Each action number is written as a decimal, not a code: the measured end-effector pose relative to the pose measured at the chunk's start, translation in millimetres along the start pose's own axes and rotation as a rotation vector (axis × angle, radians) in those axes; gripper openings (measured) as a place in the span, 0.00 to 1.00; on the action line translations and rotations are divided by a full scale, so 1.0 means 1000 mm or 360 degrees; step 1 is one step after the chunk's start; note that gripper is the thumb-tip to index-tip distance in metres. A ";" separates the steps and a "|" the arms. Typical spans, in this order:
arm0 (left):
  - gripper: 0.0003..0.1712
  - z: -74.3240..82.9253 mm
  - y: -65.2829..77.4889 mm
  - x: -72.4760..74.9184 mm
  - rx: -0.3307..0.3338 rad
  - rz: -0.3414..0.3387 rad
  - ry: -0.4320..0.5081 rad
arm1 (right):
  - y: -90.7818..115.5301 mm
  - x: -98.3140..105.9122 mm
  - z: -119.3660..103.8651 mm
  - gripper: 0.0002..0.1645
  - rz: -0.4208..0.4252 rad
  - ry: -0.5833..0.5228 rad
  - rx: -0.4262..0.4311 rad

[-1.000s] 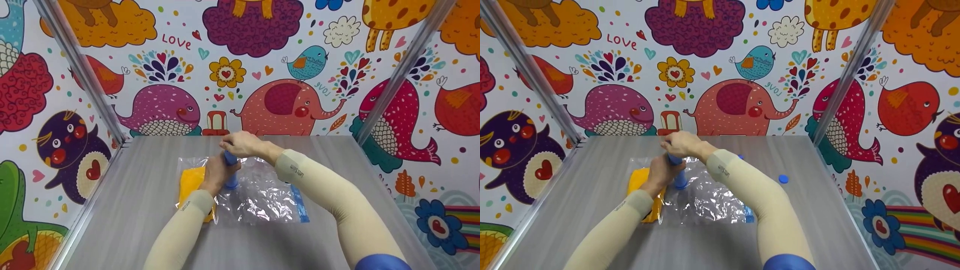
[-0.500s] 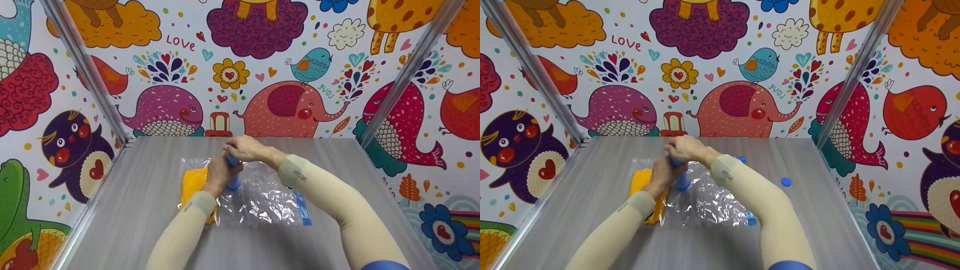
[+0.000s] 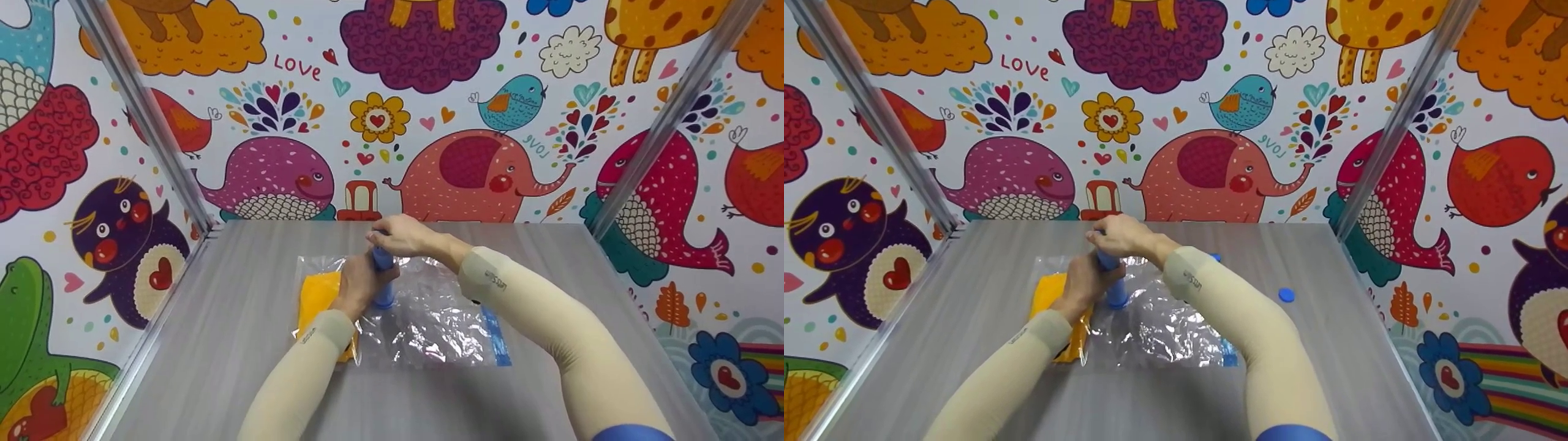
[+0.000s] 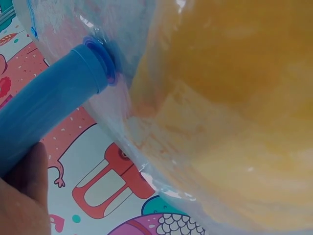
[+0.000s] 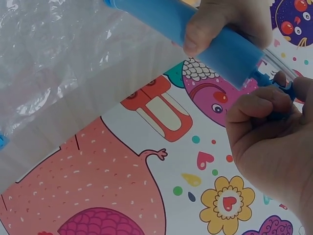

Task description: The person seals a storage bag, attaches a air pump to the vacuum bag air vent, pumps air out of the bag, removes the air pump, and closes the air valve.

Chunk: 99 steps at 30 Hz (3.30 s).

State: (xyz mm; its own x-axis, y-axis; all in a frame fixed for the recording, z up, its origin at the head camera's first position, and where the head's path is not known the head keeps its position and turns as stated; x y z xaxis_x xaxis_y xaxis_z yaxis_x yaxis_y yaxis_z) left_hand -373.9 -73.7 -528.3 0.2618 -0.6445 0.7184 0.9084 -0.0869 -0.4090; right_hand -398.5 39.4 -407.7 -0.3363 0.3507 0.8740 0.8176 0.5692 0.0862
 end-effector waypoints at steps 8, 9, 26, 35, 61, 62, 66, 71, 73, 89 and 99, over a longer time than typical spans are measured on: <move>0.20 0.004 -0.005 0.000 0.0002 -0.0001 -0.0003 | 0.005 0.022 -0.005 0.25 0.0038 -0.0085 -0.0035; 0.20 0.004 -0.006 0.000 0.0008 -0.0005 -0.0005 | 0.006 0.026 -0.006 0.25 0.0054 -0.0113 -0.0041; 0.22 0.000 0.000 -0.002 0.0175 -0.0122 0.0143 | 0.025 0.072 -0.031 0.20 0.0395 -0.0337 0.0093; 0.24 -0.002 0.000 -0.002 0.0235 -0.0165 0.0103 | 0.033 0.097 -0.044 0.19 0.0552 -0.0433 0.0101; 0.26 0.003 -0.002 -0.004 0.0274 -0.0259 0.0072 | 0.037 0.107 -0.045 0.18 0.0613 -0.0489 0.0080; 0.25 0.003 -0.002 -0.004 0.0269 -0.0258 0.0070 | 0.037 0.107 -0.044 0.18 0.0609 -0.0492 0.0080; 0.24 0.003 -0.002 -0.004 0.0240 -0.0252 0.0052 | 0.036 0.106 -0.043 0.18 0.0587 -0.0491 0.0064; 0.24 0.002 -0.003 -0.003 0.0246 -0.0259 0.0044 | 0.034 0.106 -0.043 0.17 0.0565 -0.0492 0.0053; 0.24 0.002 -0.004 -0.003 0.0250 -0.0258 0.0051 | 0.033 0.107 -0.043 0.17 0.0558 -0.0487 0.0053; 0.26 0.002 -0.007 0.002 0.0172 -0.0160 0.0118 | 0.016 0.069 -0.029 0.20 0.0258 -0.0275 -0.0042; 0.27 0.002 -0.003 0.000 0.0130 -0.0137 0.0037 | 0.009 0.035 -0.012 0.20 0.0136 -0.0220 -0.0116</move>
State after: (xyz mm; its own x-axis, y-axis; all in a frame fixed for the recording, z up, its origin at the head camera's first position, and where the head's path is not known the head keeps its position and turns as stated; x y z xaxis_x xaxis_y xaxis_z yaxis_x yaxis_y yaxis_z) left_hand -375.8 -72.3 -525.9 0.1749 -0.6550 0.7352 0.9510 -0.0811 -0.2985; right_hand -397.6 47.8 -370.5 -0.3208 0.4973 0.8061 0.8760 0.4794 0.0529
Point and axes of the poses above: each hand's wrist, its own y-axis away from the middle knuckle, its own x-axis out of the back of the hand, z = x × y, the point moved 5 cm from there along -y, towards the middle knuckle, and after that the axes turned 6 degrees about -x, right-handed, at the moved point
